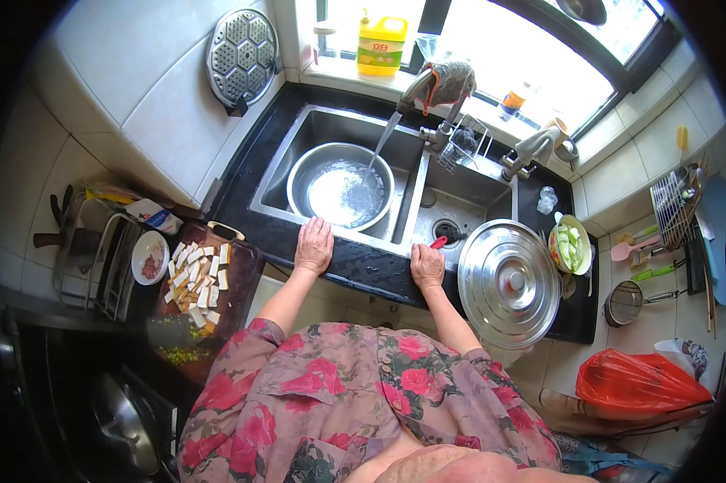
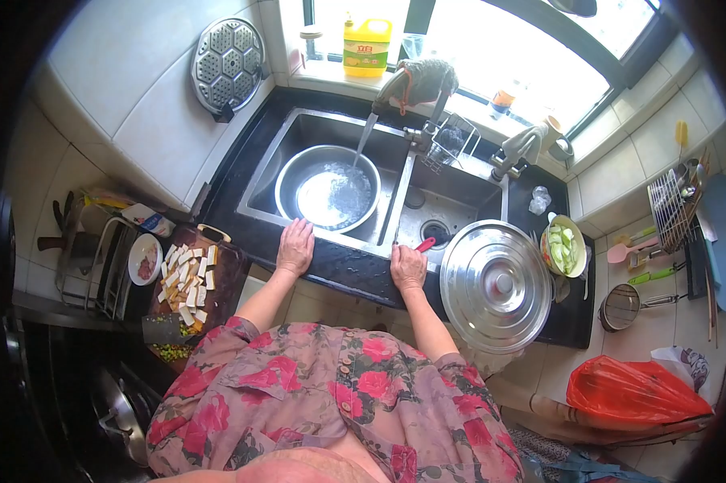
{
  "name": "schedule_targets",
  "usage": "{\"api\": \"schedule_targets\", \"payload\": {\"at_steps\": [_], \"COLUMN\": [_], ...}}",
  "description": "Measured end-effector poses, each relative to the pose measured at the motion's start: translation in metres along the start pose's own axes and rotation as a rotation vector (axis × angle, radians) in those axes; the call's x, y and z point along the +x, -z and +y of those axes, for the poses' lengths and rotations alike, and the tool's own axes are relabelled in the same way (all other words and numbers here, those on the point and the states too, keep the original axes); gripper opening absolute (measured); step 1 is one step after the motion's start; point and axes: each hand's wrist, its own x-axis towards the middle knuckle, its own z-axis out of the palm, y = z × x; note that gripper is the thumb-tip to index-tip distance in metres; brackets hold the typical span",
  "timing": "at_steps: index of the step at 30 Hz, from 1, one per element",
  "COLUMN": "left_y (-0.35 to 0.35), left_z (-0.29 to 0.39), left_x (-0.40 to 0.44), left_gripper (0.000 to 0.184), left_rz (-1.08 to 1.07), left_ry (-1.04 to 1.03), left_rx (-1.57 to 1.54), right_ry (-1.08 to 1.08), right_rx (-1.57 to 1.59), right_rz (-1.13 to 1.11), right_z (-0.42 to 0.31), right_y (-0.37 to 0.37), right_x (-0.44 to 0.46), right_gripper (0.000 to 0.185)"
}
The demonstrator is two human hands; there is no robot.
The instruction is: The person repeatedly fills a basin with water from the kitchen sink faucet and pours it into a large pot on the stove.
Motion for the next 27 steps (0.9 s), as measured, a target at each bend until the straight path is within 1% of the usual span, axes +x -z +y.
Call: {"api": "schedule_targets", "payload": {"at_steps": [7, 10, 15, 27], "left_y": [0.0035, 0.0028, 0.0043, 0.0088], "left_z": [0.002, 0.0015, 0.002, 0.0041], "left_x": [0.0004, 0.0001, 0.001, 0.0015], "left_gripper": [0.033, 0.033, 0.032, 0.032], "left_rz": [-0.018, 0.003, 0.053, 0.015], "left_ry": [0.011, 0.003, -0.033, -0.013], "left_rx": [0.012, 0.005, -0.001, 0.0], "right_ry": [-0.002, -0.002, 0.015, -0.001], "right_rx": [-0.014, 0.022, -0.007, 0.005], "right_rz": [-0.011, 0.016, 0.0, -0.008], "right_z": [-0.0006, -0.001, -0.0008, -0.0017], "right_y": [0.0008, 0.001, 0.0, 0.0011], "right_x": [0.0001, -0.0004, 0.0002, 0.0006], "right_gripper": [0.03, 0.03, 0.029, 0.029]}}
